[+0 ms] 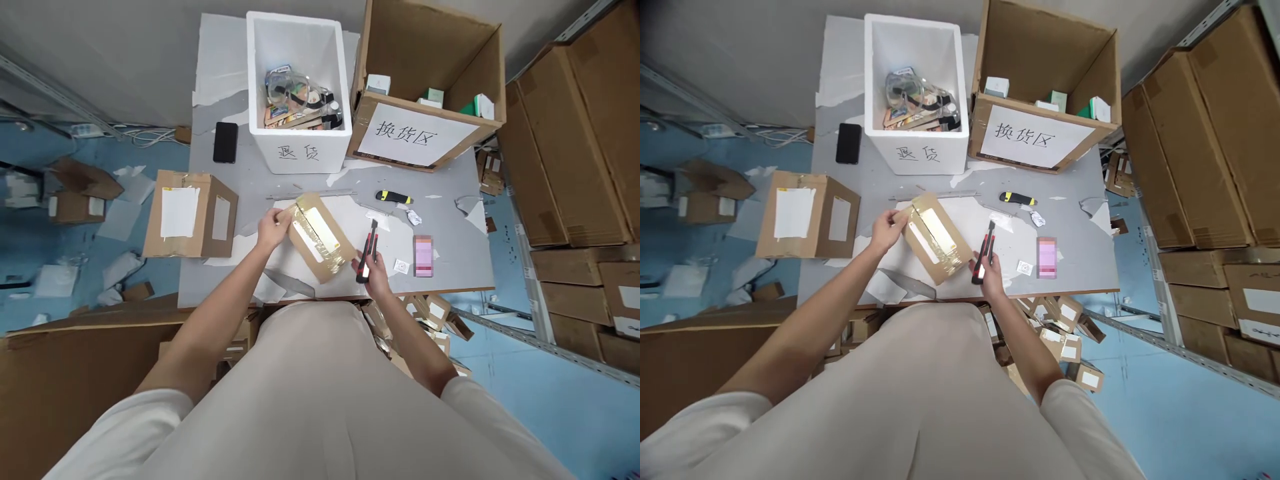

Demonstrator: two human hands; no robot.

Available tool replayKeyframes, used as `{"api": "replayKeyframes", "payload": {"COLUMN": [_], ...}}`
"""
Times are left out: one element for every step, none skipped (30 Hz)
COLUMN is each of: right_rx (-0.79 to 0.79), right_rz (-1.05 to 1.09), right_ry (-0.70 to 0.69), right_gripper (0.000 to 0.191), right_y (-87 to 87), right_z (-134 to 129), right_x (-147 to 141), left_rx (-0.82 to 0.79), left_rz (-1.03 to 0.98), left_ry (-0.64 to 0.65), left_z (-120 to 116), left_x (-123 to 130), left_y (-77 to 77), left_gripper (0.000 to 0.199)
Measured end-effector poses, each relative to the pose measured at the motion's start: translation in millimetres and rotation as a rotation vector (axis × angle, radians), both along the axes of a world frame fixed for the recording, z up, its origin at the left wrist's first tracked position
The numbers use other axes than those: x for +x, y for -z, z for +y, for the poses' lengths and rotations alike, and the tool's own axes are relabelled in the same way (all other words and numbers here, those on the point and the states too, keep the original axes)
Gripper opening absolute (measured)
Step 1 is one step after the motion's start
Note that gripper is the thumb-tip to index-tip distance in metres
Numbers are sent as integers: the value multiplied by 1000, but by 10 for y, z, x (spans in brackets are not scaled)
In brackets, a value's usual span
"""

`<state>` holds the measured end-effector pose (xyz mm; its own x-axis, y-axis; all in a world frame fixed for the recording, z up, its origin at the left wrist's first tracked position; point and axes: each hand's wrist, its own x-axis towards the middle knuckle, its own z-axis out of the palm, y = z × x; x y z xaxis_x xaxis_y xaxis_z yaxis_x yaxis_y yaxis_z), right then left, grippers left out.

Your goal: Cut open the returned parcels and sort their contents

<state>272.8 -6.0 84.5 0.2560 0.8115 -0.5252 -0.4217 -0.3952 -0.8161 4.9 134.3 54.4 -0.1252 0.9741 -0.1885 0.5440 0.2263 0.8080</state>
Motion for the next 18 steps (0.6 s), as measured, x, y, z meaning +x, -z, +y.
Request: {"api": "replayKeyframes", "payload": {"right_rx": [40, 74, 99, 114, 121, 124, 128, 135, 143, 148, 147, 134, 111, 85, 60, 39, 23, 11], "right_rz": [-39, -69, -92, -108, -122, -136, -149, -161, -174, -192, -216, -245, -274, -300, -318, -325, -324, -319], "right_ry": [-15, -40, -73, -111, -149, -181, -202, -214, -218, -218, -221, -233, -256, -284, -314, -341, -364, -382], "right_gripper": [39, 38, 38, 39, 39, 40, 41, 41, 42, 42, 44, 45, 48, 52, 56, 62, 67, 72], "right_y": [-9, -12, -9, 0, 12, 25, 37, 47, 52, 53, 51, 44, 36, 27, 17, 8, 0, -7], "right_z": [137, 279, 418, 547, 658, 745, 804, 832, 829, 800, 746, 674, 589, 498, 405, 315, 234, 163], "right_x": [60, 109, 144, 167, 180, 190, 201, 218, 245, 284, 333, 389, 447, 503, 553, 592, 621, 640], "left_rx": [-7, -21, -41, -69, -92, -101, -87, -46, 18, 92, 161, 209, 232, 231, 215, 192, 171, 153], "left_rz": [29, 48, 52, 47, 42, 38, 47, 70, 107, 154, 210, 269, 327, 383, 439, 492, 541, 584], "left_ry": [-26, -46, -56, -64, -75, -90, -106, -111, -98, -52, 31, 146, 281, 415, 537, 635, 706, 755], "left_z": [-165, -338, -506, -659, -786, -879, -933, -948, -926, -874, -800, -713, -620, -531, -450, -381, -328, -289], "left_x": [-67, -121, -159, -181, -187, -181, -166, -146, -124, -101, -79, -57, -35, -10, 16, 44, 73, 101], "left_y": [-15, -29, -41, -51, -61, -72, -86, -108, -137, -175, -221, -273, -330, -386, -440, -488, -528, -561], "left_gripper": [36, 36, 36, 37, 38, 40, 44, 50, 58, 65, 71, 76, 80, 86, 92, 101, 111, 119]}}
